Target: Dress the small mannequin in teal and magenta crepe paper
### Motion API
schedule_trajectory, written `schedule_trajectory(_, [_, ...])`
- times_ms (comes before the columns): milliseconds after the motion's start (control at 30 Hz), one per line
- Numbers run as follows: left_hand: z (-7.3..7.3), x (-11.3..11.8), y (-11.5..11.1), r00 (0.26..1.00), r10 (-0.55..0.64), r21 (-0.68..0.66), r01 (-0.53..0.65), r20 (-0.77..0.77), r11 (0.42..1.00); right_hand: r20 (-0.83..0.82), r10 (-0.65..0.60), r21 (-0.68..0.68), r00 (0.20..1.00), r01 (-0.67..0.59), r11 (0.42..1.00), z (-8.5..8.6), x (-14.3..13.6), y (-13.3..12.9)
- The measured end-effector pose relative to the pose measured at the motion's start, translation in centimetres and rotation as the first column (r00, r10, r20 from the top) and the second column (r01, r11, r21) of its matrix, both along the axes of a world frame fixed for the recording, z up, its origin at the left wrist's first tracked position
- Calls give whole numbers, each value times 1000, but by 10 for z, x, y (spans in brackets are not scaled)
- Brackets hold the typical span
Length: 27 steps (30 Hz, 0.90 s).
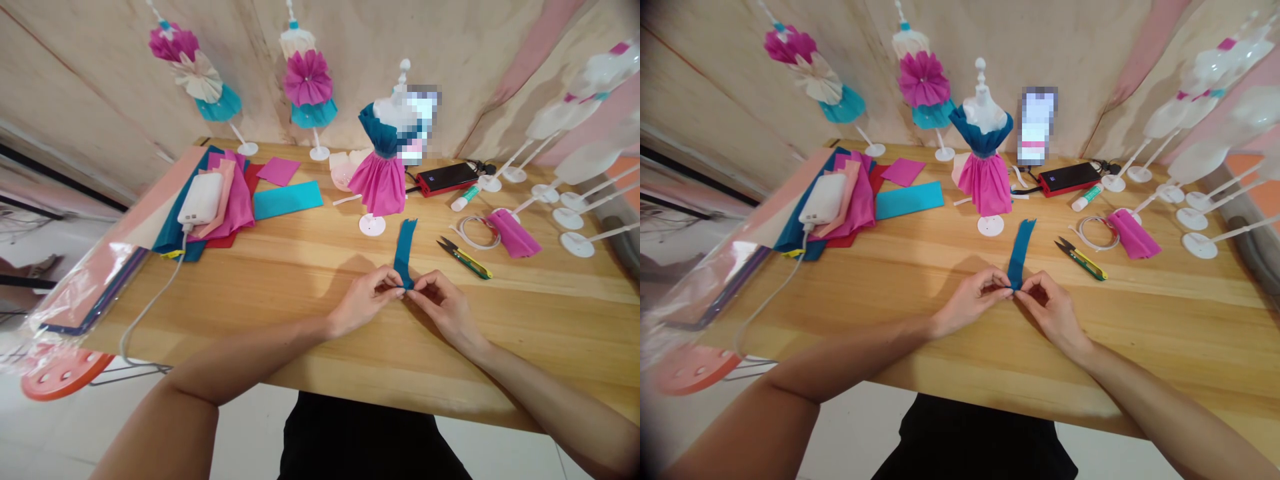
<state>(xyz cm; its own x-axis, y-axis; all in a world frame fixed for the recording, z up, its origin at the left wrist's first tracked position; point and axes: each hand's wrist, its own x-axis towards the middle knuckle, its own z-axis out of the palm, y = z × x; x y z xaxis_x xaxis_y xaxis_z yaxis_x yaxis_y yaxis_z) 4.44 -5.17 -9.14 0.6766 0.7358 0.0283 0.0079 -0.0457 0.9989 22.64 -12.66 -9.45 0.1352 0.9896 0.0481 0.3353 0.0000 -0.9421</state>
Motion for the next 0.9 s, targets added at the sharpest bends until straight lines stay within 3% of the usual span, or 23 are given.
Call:
schedule_trajectory(233, [-2,0,1,999,27,-28,-28,-27,999,109,-9,41,994,5,999,3,-1,1])
schedule_trajectory(667, [-2,-1,0,999,33,4,-33,-2,999,116,-5,98,993,-7,995,6,-1,2])
schedule_trajectory(900, [-6,-1,0,999,35,-36,-36,-5,999,207,14,135,978,-43,990,8,0,1])
